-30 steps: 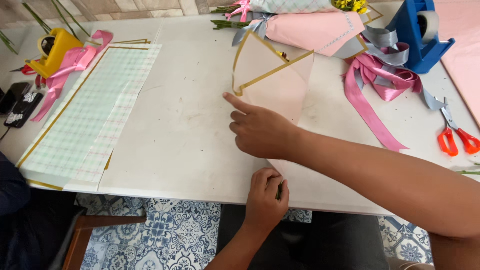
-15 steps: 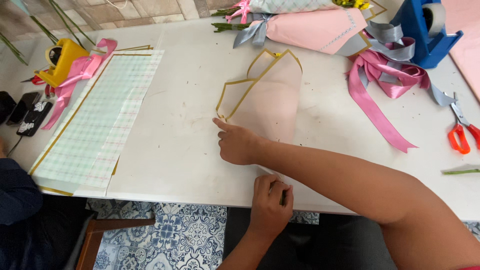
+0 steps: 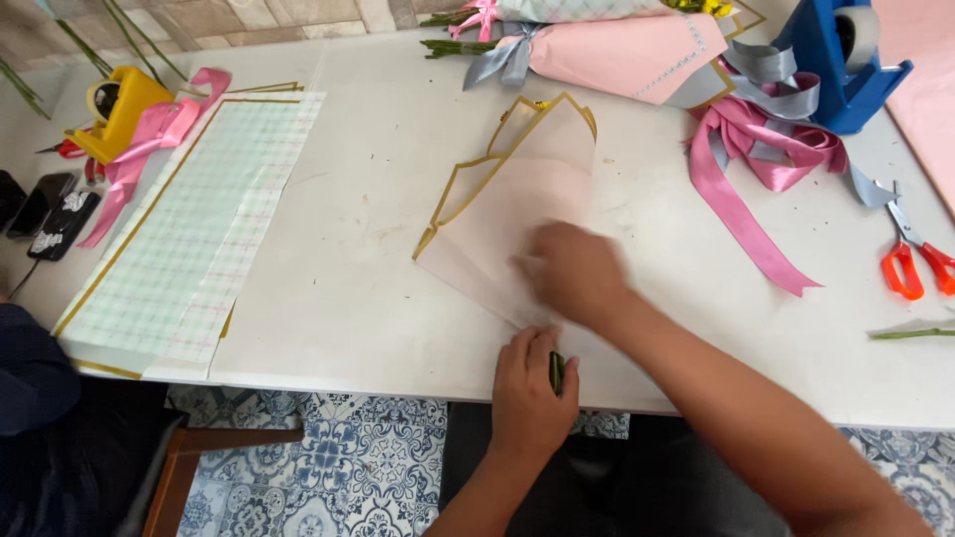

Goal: The person prepares decorative paper and wraps a small bunch of yellow and white flowers, folding and taping the paper around the stems to form a cone-shaped bouquet.

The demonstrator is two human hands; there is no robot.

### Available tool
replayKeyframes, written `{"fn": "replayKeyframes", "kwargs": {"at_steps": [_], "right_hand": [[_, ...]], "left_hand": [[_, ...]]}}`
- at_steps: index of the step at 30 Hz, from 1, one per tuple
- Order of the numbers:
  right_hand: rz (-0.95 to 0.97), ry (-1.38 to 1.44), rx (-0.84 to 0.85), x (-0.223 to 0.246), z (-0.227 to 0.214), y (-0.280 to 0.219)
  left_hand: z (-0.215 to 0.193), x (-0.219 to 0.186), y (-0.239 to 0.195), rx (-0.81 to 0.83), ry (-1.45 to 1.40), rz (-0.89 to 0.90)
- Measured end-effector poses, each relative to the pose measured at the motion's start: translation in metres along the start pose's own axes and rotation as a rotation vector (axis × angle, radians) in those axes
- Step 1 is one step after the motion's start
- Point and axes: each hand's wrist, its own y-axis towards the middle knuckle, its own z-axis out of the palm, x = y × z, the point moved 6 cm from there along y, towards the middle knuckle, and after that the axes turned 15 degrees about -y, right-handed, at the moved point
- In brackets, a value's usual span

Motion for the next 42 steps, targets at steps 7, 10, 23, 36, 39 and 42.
{"fn": "replayKeyframes", "kwargs": {"at_steps": [7, 10, 23, 36, 39, 42], "right_hand": [[0.267, 0.447, 0.347, -0.044, 0.009, -0.055], [0.275, 0.666, 0.385, -0.032, 0.025, -0.059], [0.246, 1.111, 0.299, -0.038, 0.059, -0.053], [0.073, 1.24, -0.042, -0.054, 0.032, -0.044], [0.048, 1.172, -0.133, -0.06, -0.001, -0.035], [0.058, 1.122, -0.194, -0.071, -0.03, -0.03]], "left_hand": [[-0.002, 0.036, 0.025, 0.115, -0.127, -0.302], [0.0, 0.043, 0.026, 0.101, -0.185, -0.322], [-0.015, 0.027, 0.031, -0.052, -0.379, -0.355], [0.003, 0.03, 0.078, -0.248, -1.166, -0.842], [0.025, 0.058, 0.109, -0.231, -1.175, -0.802], [0.043, 0.071, 0.141, -0.217, -1.215, -0.731]]}}
